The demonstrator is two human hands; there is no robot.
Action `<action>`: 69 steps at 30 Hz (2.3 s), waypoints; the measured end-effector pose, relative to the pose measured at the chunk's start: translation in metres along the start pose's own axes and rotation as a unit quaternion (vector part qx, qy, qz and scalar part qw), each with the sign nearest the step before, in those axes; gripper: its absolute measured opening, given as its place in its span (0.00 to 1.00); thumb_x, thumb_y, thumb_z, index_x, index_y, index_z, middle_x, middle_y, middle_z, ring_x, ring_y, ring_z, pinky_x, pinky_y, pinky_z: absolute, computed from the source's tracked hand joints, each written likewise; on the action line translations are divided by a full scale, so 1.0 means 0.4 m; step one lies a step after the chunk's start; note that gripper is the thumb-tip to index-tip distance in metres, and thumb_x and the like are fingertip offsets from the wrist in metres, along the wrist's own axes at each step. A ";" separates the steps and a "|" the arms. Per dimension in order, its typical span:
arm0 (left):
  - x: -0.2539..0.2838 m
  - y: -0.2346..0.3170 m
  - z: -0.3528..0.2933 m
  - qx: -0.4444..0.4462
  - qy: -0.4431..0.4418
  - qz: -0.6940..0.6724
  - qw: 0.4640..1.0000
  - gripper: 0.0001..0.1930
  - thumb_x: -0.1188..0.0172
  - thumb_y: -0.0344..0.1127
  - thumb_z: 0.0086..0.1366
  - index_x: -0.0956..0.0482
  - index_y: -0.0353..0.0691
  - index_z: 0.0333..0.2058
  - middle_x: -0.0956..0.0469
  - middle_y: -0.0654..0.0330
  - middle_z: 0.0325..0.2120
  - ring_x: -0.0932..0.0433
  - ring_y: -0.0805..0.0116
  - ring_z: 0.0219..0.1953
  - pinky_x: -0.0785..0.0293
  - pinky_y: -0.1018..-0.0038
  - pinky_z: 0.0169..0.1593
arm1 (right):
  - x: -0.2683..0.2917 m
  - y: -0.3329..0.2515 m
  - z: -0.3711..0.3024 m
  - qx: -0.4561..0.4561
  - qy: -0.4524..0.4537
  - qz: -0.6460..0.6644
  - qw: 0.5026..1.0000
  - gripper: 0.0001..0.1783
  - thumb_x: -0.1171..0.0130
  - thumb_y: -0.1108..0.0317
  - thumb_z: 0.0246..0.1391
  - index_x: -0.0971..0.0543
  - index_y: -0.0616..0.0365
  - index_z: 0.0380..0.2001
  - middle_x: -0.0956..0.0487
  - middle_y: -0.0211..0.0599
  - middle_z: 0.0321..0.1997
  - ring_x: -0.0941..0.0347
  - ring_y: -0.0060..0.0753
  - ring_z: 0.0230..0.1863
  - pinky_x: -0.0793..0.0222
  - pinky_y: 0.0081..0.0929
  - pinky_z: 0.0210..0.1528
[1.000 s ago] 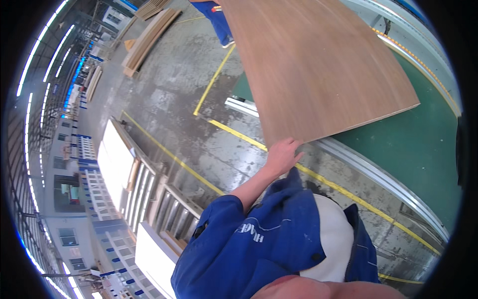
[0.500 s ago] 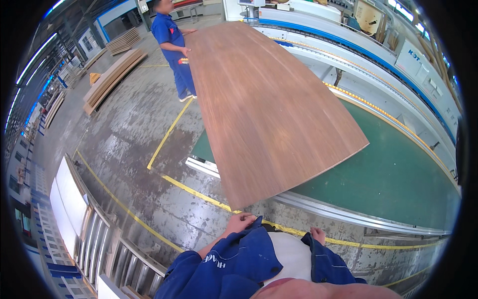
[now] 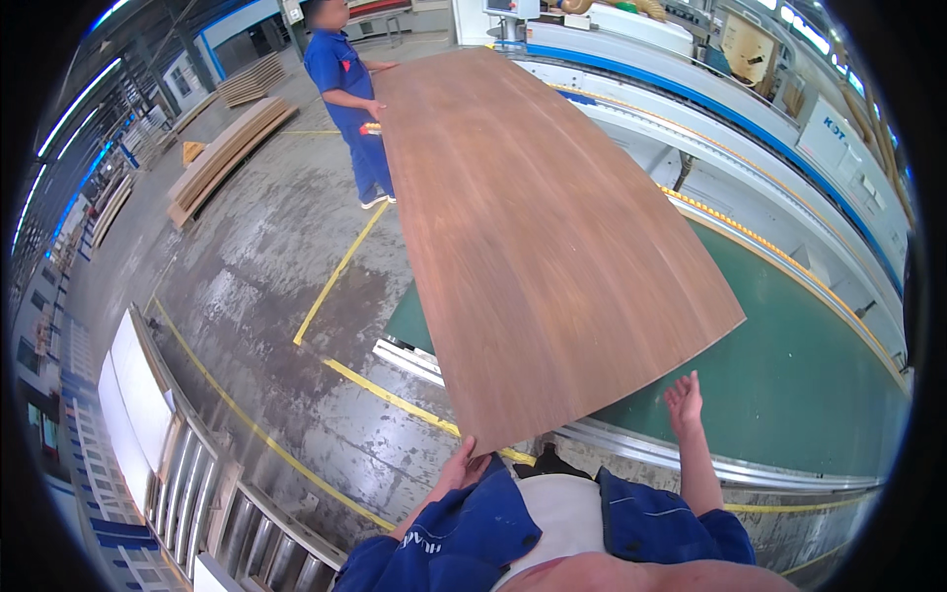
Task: The person adjusts multiple cylindrical components inside a machine using both hands, then uses a screwdriver to tighten a part. Afterward, the person walks to a conveyor area and, with a coworker, lifts and places a large wooden board onto the conveyor.
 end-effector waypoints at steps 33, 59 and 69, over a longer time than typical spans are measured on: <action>-0.118 0.160 -0.042 -0.133 0.292 0.402 0.858 0.44 0.37 0.65 0.66 0.24 0.21 0.57 0.18 0.45 0.50 0.18 0.60 0.51 0.24 0.67 0.55 | -0.130 -0.139 0.204 -0.063 -0.058 0.346 0.934 0.54 0.57 0.19 0.58 0.41 0.47 0.74 0.39 0.37 0.76 0.42 0.50 0.74 0.43 0.56 0.72; -0.535 0.111 -0.062 -0.492 -0.032 0.660 0.567 0.06 0.29 0.35 0.58 0.13 0.44 0.35 0.24 0.58 0.32 0.25 0.55 0.41 0.27 0.64 0.46 | -0.084 -0.145 0.242 0.001 -0.027 0.142 0.989 0.46 0.55 0.31 0.65 0.43 0.50 0.74 0.40 0.39 0.76 0.43 0.47 0.75 0.43 0.50 0.74; -0.282 0.155 -0.123 -0.462 0.175 0.638 0.591 0.08 0.30 0.37 0.60 0.14 0.43 0.37 0.21 0.54 0.35 0.23 0.51 0.44 0.25 0.61 0.49 | -0.098 -0.124 0.261 0.018 -0.072 0.219 0.973 0.48 0.55 0.29 0.64 0.43 0.52 0.74 0.38 0.39 0.75 0.42 0.48 0.74 0.43 0.47 0.73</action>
Point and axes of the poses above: each hand's wrist, its own z-axis towards the middle knuckle, its own x-axis out of the back of the hand, y = z × x, the point moved 6 cm from there along z, towards the middle knuckle
